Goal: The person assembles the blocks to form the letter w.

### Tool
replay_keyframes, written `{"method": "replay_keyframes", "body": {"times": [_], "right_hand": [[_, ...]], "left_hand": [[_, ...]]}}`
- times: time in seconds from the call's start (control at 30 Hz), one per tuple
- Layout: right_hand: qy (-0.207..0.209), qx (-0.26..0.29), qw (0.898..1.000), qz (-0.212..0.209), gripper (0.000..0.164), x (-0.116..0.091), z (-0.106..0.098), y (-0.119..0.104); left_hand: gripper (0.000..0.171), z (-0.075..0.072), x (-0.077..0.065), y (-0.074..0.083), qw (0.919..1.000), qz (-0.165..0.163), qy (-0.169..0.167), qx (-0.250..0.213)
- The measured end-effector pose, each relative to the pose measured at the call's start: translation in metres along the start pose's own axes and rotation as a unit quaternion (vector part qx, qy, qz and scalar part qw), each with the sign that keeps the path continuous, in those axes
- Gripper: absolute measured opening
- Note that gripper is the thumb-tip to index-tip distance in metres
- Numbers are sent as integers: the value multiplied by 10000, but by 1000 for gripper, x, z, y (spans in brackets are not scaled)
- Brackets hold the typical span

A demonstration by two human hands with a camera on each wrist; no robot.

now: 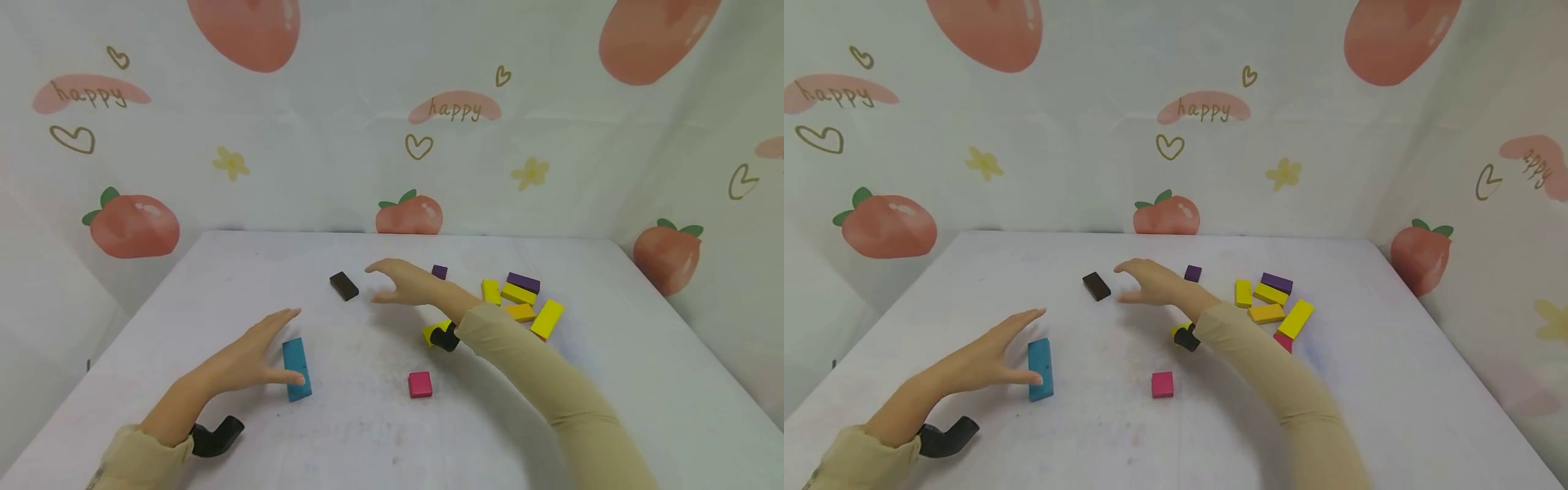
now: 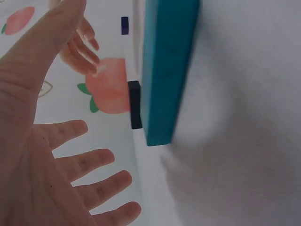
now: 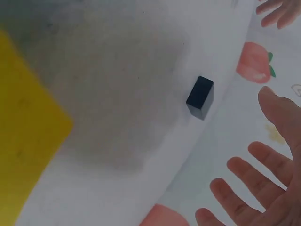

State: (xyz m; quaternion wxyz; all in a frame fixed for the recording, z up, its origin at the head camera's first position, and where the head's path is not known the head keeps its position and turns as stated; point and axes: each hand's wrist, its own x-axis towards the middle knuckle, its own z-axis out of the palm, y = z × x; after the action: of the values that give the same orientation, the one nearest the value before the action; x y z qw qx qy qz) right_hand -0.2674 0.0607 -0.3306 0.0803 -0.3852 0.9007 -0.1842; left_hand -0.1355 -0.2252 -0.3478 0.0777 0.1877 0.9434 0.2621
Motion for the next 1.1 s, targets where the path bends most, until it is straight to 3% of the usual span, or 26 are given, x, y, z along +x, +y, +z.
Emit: {"method": "replay_keyframes", "body": {"times": [0.33, 0.7, 1.1], "right_hand": [[-97, 94, 9999, 14, 57, 26, 12, 0], [-251, 354, 9983, 380, 59, 49, 19, -4], [-402, 351, 9980, 349, 60, 66, 29, -8]], "left_hand": [[110, 14, -8, -8, 9996, 239, -14, 149], [112, 13, -5, -6, 9992, 131, -79, 360], [108, 13, -5, -8, 9988, 121, -119, 458]]}}
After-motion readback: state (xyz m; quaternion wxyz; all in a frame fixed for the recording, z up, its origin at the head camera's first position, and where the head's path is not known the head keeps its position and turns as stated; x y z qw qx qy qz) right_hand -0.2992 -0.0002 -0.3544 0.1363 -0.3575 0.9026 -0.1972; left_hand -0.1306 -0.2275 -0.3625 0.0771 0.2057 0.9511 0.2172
